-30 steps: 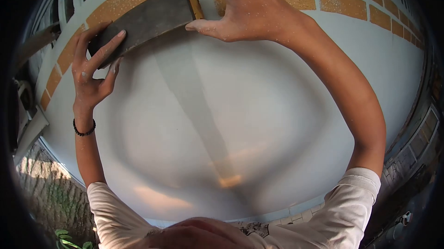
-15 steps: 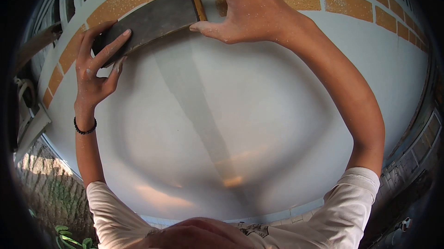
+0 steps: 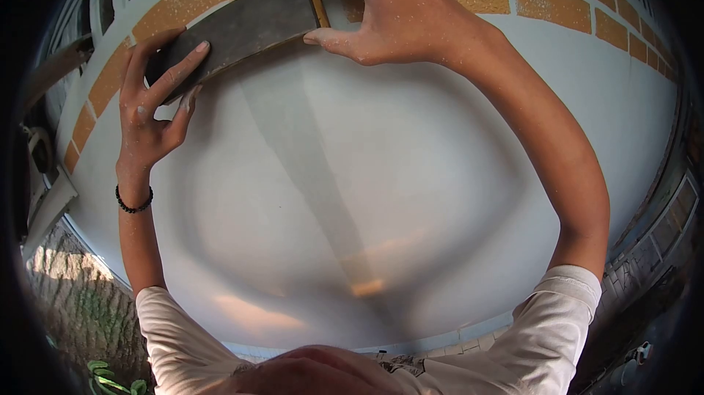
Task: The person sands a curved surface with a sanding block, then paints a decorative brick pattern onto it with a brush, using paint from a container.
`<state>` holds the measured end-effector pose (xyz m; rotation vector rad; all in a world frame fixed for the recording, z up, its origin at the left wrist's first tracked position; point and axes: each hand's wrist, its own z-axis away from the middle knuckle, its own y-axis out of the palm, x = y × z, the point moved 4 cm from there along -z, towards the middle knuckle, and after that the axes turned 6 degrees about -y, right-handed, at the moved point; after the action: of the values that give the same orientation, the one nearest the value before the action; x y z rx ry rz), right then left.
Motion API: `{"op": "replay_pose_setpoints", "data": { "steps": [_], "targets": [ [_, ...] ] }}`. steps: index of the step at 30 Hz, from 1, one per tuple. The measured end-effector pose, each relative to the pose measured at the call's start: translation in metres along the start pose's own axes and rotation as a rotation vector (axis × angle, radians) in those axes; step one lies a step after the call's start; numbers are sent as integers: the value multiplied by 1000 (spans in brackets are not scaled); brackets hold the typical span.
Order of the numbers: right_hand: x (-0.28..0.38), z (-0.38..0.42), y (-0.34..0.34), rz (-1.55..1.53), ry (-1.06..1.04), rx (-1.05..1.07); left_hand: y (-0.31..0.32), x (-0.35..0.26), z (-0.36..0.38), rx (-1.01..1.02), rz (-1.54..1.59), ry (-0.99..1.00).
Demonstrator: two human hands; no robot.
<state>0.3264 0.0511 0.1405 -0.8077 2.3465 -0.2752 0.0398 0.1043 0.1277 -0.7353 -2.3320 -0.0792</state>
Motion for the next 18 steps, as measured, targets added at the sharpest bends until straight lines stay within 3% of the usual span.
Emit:
{"op": "replay_pose_setpoints", "data": {
  "steps": [3,7,12,13,18],
  "targets": [
    [5,0,-2,63,-137,-44,1,-1,1,-3,-10,13],
    [30,9,3,440,-311,-69,-1,-3,1,4,-12,5],
    [74,18,41,370,-144,-146,1,-2,2,-22,17,7],
    [66,20,55,393,-68,-52,3,-2,3,-20,23,-3],
    [61,18,79,587,87,-13,9,-6,11,-75,-71,-7]
  ]
}}
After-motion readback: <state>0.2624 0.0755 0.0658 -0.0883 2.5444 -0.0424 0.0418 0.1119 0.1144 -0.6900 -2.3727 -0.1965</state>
